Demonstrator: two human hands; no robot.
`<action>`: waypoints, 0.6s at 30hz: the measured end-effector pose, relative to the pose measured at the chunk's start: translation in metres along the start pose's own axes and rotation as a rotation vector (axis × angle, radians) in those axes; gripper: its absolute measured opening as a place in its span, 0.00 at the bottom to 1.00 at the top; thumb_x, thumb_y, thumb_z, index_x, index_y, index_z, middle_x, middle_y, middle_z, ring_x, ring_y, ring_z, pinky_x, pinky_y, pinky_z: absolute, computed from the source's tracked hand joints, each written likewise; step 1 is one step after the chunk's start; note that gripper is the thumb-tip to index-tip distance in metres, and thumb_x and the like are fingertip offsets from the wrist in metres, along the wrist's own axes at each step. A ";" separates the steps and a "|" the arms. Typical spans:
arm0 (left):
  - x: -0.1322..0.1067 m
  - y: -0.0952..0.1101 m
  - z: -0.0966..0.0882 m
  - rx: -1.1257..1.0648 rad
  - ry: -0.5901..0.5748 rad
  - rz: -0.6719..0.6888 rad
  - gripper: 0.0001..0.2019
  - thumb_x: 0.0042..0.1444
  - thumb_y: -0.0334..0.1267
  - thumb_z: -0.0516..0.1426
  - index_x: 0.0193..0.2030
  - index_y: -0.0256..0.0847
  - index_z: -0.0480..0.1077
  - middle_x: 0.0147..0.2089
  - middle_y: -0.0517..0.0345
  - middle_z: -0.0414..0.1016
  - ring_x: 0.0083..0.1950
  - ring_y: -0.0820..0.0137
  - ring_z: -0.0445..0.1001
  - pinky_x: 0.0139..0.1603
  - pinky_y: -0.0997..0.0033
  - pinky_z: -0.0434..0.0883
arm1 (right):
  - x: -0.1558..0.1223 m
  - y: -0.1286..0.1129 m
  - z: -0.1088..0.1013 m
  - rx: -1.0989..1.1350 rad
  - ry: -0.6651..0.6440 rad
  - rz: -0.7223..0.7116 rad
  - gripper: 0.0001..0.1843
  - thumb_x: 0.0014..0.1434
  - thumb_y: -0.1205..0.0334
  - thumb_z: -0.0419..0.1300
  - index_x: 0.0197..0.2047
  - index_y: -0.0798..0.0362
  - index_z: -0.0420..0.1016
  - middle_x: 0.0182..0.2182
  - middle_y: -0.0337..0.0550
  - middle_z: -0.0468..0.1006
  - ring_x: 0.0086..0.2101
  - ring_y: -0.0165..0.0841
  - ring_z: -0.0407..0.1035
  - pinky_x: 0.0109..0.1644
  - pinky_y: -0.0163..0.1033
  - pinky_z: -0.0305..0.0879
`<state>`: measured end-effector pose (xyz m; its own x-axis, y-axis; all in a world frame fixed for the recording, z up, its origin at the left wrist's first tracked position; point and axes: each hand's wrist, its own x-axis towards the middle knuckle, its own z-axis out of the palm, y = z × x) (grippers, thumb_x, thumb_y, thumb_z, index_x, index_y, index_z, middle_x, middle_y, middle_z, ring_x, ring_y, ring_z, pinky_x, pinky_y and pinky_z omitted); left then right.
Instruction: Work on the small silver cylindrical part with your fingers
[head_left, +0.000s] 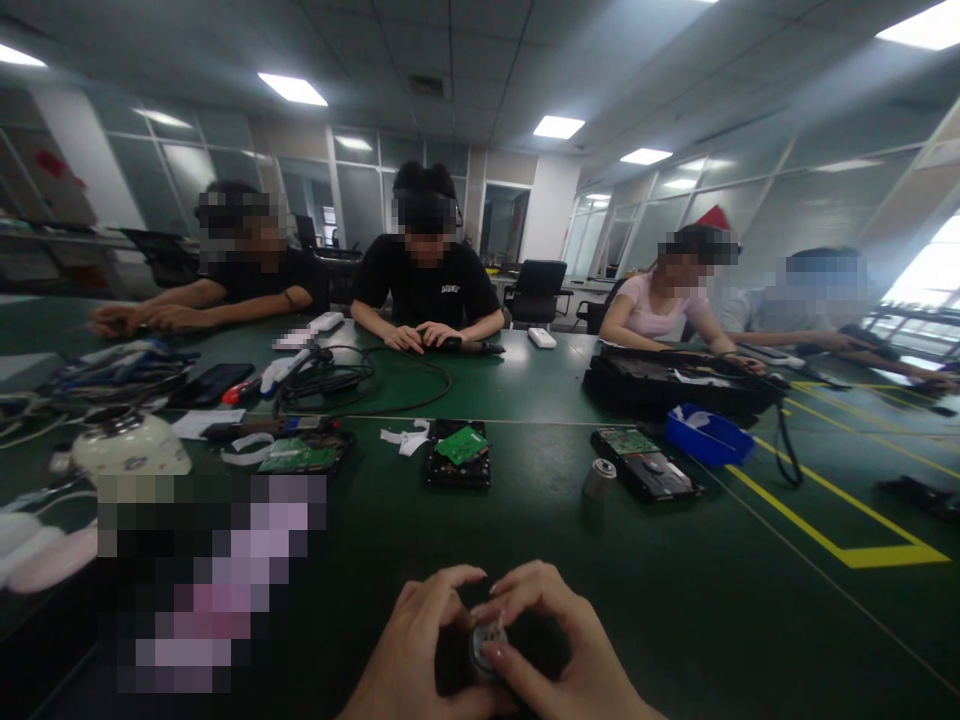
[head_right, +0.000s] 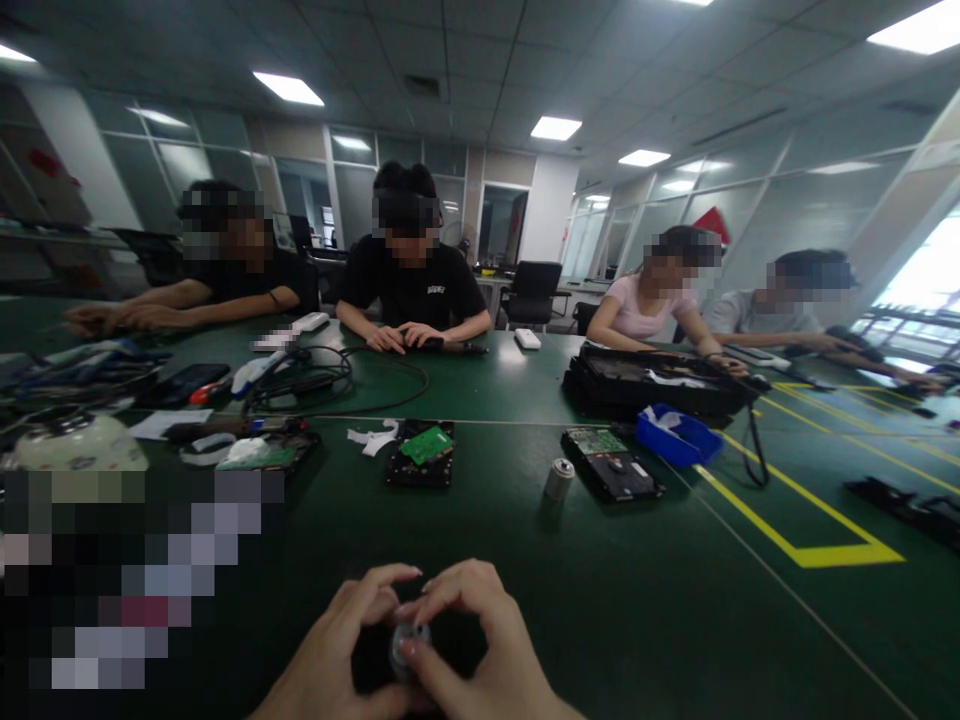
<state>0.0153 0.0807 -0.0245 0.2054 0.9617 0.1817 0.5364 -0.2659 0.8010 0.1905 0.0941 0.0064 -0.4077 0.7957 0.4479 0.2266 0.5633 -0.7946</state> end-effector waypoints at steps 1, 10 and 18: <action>0.000 0.000 0.000 0.003 -0.011 0.001 0.37 0.34 0.34 0.69 0.54 0.46 0.61 0.34 0.63 0.76 0.40 0.62 0.72 0.44 0.62 0.67 | 0.000 0.000 0.002 0.009 0.004 -0.002 0.06 0.52 0.69 0.62 0.32 0.49 0.69 0.32 0.41 0.80 0.39 0.36 0.71 0.43 0.42 0.67; 0.002 -0.001 -0.003 0.014 -0.032 0.001 0.37 0.35 0.45 0.70 0.54 0.46 0.62 0.34 0.61 0.76 0.41 0.60 0.72 0.44 0.60 0.67 | 0.017 0.029 -0.023 -0.020 0.258 0.199 0.09 0.54 0.60 0.64 0.28 0.52 0.67 0.31 0.44 0.79 0.38 0.38 0.75 0.45 0.44 0.68; 0.001 0.003 -0.004 0.006 -0.034 -0.030 0.37 0.35 0.44 0.70 0.54 0.46 0.63 0.34 0.61 0.75 0.40 0.60 0.71 0.44 0.60 0.66 | 0.016 0.071 -0.040 -0.217 0.119 0.268 0.05 0.55 0.61 0.62 0.33 0.53 0.72 0.36 0.45 0.79 0.42 0.39 0.73 0.49 0.47 0.66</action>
<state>0.0138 0.0811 -0.0198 0.2167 0.9664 0.1381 0.5477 -0.2374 0.8023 0.2349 0.1560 -0.0266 -0.2051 0.9347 0.2904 0.4988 0.3551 -0.7906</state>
